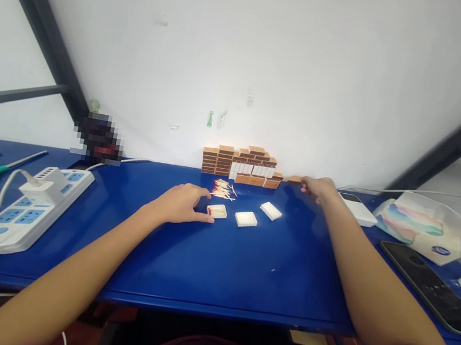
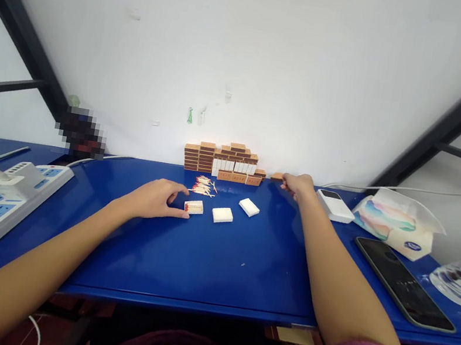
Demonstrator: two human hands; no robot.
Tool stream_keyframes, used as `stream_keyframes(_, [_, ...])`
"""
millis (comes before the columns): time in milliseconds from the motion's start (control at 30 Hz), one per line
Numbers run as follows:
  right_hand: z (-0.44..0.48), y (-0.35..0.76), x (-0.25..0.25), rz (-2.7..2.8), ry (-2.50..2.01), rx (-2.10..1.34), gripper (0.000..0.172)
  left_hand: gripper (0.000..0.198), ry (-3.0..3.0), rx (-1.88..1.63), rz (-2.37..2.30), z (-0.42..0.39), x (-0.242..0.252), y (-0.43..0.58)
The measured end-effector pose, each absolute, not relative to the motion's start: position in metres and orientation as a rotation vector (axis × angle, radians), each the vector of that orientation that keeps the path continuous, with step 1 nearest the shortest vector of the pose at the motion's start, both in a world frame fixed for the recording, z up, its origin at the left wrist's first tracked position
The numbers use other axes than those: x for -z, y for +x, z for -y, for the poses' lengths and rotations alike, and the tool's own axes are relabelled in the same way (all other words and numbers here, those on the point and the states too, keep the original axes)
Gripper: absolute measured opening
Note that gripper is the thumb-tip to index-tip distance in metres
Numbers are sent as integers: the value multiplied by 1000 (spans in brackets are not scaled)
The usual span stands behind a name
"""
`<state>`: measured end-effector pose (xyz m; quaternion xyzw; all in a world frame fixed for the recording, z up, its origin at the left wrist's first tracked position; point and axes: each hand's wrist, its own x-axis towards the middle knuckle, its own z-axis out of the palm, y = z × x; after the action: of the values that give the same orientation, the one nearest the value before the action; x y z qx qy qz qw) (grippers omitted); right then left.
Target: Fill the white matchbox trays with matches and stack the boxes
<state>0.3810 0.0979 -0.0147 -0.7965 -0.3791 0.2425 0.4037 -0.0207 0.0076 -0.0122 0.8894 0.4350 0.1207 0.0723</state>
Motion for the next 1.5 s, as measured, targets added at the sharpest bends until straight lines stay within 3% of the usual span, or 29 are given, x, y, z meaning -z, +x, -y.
stream_keyframes(133, [-88, 369, -10, 1001, -1628, -278, 17, 58, 2655, -604, -1439, -9, 10, -23])
stream_keyframes(300, [-51, 299, -25, 1392, -1199, -838, 24, 59, 2716, -1015, -1422, -8, 8, -24])
stream_keyframes(433, [-22, 246, -8, 1751, -1072, -1231, 37, 57, 2751, -1072, -1248, -10, 7, -26])
stream_keyframes(533, [-17, 231, 5, 1796, -1037, -1293, 41, 40, 2770, -1001, -1159, -11, 8, -27])
stream_keyframes(733, [-20, 230, 16, 1794, -1021, -1372, 47, 45, 2721, -914, -1146, -9, 7, -24])
stream_keyframes(800, [-20, 229, 19, 1880, -998, -1315, 48, 38, 2734, -865, -1151, -10, 6, -24])
stream_keyframes(1000, [-22, 235, 29, 2312, -981, -666, 44, 39, 2712, -794, -1320, -20, 4, -34])
stream_keyframes(1167, [-23, 236, 32, 2507, -924, -582, 32, 40, 2701, -704, -1381, -27, 7, -41])
stream_keyframes(1333, [-31, 245, 27, 2355, -981, -554, 35, 40, 2674, -674, -1388, -29, 8, -43])
stream_keyframes(1500, [-41, 255, 25, 2261, -964, -740, 40, 40, 2612, -684, -1339, -29, 7, -42])
